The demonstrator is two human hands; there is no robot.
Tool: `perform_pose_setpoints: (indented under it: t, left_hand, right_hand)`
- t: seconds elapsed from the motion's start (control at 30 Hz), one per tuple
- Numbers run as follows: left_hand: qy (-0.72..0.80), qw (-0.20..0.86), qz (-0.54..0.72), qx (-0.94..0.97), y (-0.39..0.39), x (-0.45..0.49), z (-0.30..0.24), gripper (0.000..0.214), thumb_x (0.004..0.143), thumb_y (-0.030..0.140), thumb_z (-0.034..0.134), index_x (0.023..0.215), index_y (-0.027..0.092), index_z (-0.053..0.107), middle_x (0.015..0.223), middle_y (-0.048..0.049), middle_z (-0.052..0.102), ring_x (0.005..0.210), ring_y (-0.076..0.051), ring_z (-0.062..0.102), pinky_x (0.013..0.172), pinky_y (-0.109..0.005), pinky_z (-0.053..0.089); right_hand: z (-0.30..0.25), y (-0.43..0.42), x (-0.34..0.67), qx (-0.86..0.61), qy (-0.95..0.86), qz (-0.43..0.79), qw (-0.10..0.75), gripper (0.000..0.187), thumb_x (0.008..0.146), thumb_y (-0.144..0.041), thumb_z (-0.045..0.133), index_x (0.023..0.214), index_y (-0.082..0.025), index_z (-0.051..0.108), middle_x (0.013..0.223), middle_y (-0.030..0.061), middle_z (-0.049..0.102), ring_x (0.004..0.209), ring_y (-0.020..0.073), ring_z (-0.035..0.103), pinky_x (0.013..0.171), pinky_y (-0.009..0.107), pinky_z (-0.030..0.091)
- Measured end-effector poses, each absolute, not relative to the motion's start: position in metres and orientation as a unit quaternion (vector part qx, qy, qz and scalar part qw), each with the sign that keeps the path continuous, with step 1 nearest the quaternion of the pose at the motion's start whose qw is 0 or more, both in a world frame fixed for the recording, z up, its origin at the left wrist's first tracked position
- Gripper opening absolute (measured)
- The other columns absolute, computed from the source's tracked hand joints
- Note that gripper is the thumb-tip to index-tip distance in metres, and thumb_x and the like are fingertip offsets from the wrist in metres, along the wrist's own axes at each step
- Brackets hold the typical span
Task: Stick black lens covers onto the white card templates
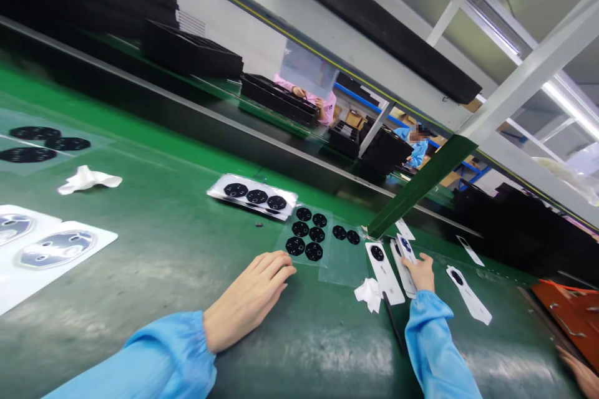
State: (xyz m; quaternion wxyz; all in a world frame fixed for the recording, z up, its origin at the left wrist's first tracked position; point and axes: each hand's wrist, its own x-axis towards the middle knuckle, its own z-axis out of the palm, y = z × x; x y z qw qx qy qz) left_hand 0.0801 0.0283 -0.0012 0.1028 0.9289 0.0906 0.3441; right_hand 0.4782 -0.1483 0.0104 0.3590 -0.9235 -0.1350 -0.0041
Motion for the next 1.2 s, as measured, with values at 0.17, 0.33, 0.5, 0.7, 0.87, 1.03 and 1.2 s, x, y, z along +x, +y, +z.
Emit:
perform_pose_setpoints:
  t: [0.17, 0.33, 0.5, 0.7, 0.87, 1.03, 1.2]
  left_hand:
    - [0.093, 0.146, 0.345, 0.922, 0.030, 0.078, -0.002, 0.026, 0.090, 0.009, 0.036, 0.107, 0.018, 0.053, 0.106, -0.0084, 0.059, 0.109, -0.022, 0.052, 0.093, -0.040, 0.046]
    - [0.102, 0.403, 0.276, 0.866, 0.009, 0.084, -0.004, 0.034, 0.091, 0.027, 0.047, 0.124, 0.024, 0.048, 0.134, -0.0091, 0.049, 0.127, -0.025, 0.042, 0.107, -0.048, 0.034]
    - [0.098, 0.821, 0.173, 0.536, -0.034, 0.092, 0.007, 0.076, 0.081, 0.057, 0.054, 0.143, 0.028, 0.020, 0.151, -0.0108, 0.027, 0.133, -0.026, 0.036, 0.104, -0.044, 0.038]
    - [0.222, 0.891, 0.136, 0.373, -0.050, 0.063, 0.018, 0.068, 0.074, 0.062, 0.060, 0.124, 0.016, 0.052, 0.122, -0.0119, 0.061, 0.113, -0.028, 0.056, 0.101, -0.040, 0.040]
    - [0.285, 0.846, 0.142, 0.429, -0.030, 0.041, 0.012, 0.058, 0.076, 0.057, 0.060, 0.115, 0.014, 0.056, 0.109, -0.0107, 0.067, 0.101, -0.027, 0.062, 0.090, -0.038, 0.046]
    - [0.280, 0.702, 0.180, 0.630, 0.004, 0.031, 0.001, 0.052, 0.081, 0.048, 0.056, 0.121, 0.017, 0.045, 0.116, -0.0110, 0.064, 0.100, -0.025, 0.061, 0.083, -0.035, 0.049]
    - [0.315, 0.522, 0.162, 0.776, 0.022, 0.020, -0.005, 0.068, 0.084, 0.049, 0.044, 0.137, 0.013, 0.019, 0.100, -0.0105, 0.065, 0.072, -0.022, 0.066, 0.063, -0.033, 0.052]
  right_hand:
    - [0.042, -0.162, 0.453, -0.892, -0.137, -0.015, 0.430, 0.054, 0.076, -0.036, 0.069, 0.122, -0.019, 0.046, 0.117, 0.0098, 0.058, 0.110, 0.0281, 0.054, 0.093, 0.047, 0.042]
    - [0.051, -0.171, 0.358, -0.813, -0.249, 0.072, 0.521, 0.061, 0.069, -0.047, 0.067, 0.120, -0.022, 0.046, 0.115, 0.0083, 0.061, 0.112, 0.0266, 0.055, 0.091, 0.038, 0.046]
    - [0.028, -0.149, 0.230, -0.675, -0.325, 0.272, 0.604, 0.062, 0.064, -0.045, 0.070, 0.117, -0.024, 0.048, 0.112, 0.0077, 0.063, 0.107, 0.0265, 0.057, 0.080, 0.036, 0.050]
    - [0.012, -0.129, 0.170, -0.677, -0.312, 0.291, 0.599, 0.062, 0.061, -0.039, 0.075, 0.115, -0.023, 0.051, 0.111, 0.0088, 0.062, 0.108, 0.0272, 0.055, 0.077, 0.033, 0.049]
    - [0.007, -0.135, 0.178, -0.717, -0.327, 0.244, 0.565, 0.046, 0.068, -0.044, 0.069, 0.107, -0.024, 0.055, 0.107, 0.0072, 0.063, 0.100, 0.0269, 0.057, 0.070, 0.031, 0.049]
    - [-0.001, -0.147, 0.178, -0.801, -0.385, 0.099, 0.447, 0.036, 0.066, -0.042, 0.072, 0.097, -0.029, 0.059, 0.106, 0.0043, 0.060, 0.099, 0.0292, 0.055, 0.082, 0.038, 0.044]
    - [-0.010, -0.149, 0.170, -0.815, -0.370, 0.076, 0.440, 0.036, 0.064, -0.037, 0.074, 0.096, -0.029, 0.059, 0.105, 0.0042, 0.059, 0.097, 0.0293, 0.056, 0.084, 0.039, 0.043]
